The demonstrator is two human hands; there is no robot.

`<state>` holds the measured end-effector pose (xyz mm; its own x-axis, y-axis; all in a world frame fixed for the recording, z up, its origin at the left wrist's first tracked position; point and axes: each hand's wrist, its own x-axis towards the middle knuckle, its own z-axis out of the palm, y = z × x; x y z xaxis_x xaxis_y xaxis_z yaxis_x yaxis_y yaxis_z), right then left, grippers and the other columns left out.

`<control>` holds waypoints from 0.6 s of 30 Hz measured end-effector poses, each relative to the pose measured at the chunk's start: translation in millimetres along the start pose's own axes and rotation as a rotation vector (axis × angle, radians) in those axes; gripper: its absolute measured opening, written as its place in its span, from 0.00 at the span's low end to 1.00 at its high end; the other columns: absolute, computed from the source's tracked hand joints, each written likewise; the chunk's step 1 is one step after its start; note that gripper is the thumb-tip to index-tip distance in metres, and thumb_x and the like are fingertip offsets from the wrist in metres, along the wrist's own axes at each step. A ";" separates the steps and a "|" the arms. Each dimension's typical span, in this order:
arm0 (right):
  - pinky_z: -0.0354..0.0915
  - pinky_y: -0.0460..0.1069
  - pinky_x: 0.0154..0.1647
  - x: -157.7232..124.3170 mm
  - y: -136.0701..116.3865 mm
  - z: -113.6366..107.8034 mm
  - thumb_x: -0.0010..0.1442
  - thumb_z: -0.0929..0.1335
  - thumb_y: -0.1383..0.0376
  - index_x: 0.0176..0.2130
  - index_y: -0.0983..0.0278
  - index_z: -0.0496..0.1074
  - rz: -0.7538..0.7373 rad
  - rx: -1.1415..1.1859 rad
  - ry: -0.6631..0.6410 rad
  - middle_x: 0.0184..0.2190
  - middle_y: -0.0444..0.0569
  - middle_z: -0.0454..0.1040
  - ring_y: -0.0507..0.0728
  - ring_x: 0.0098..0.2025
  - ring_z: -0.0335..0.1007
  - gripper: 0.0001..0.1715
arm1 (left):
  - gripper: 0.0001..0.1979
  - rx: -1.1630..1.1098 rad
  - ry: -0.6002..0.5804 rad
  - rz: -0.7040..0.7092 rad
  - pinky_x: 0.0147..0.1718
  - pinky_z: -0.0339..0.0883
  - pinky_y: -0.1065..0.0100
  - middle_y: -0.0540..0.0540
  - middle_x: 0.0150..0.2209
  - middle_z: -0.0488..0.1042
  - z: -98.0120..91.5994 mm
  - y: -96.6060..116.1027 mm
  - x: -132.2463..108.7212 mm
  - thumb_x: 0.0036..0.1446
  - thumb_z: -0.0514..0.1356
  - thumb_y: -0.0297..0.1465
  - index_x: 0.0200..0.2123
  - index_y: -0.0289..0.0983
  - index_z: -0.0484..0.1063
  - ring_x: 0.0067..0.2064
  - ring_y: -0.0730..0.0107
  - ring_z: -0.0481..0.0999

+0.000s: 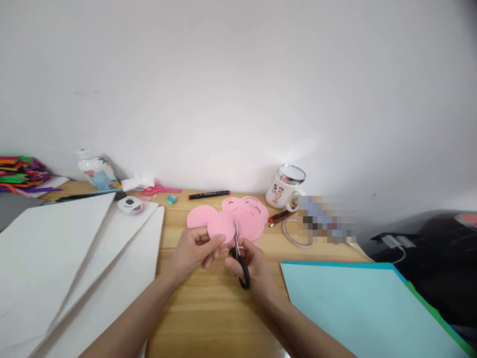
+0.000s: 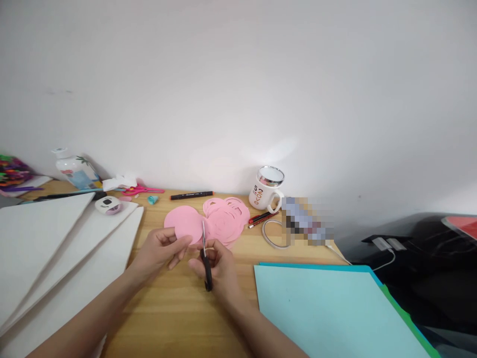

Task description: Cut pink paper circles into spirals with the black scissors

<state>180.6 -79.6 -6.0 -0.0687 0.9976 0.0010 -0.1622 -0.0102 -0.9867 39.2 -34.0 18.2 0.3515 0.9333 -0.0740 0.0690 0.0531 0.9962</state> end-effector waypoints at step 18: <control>0.48 0.41 0.14 -0.4 3.0 -1.0 0.43 0.71 0.55 0.29 0.63 0.61 0.038 -0.033 0.022 0.13 0.35 0.58 0.46 0.14 0.51 0.20 | 0.18 -0.048 0.027 0.035 0.12 0.48 0.77 0.54 0.13 0.65 -2.8 -1.6 1.1 0.50 0.60 0.38 0.16 0.34 0.63 0.12 0.84 0.57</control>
<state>181.1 -80.0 -9.1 -0.0521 0.9978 -0.0399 -0.1272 -0.0463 -0.9908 36.9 -32.1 16.6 0.3275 0.9441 -0.0385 0.0122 0.0365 0.9993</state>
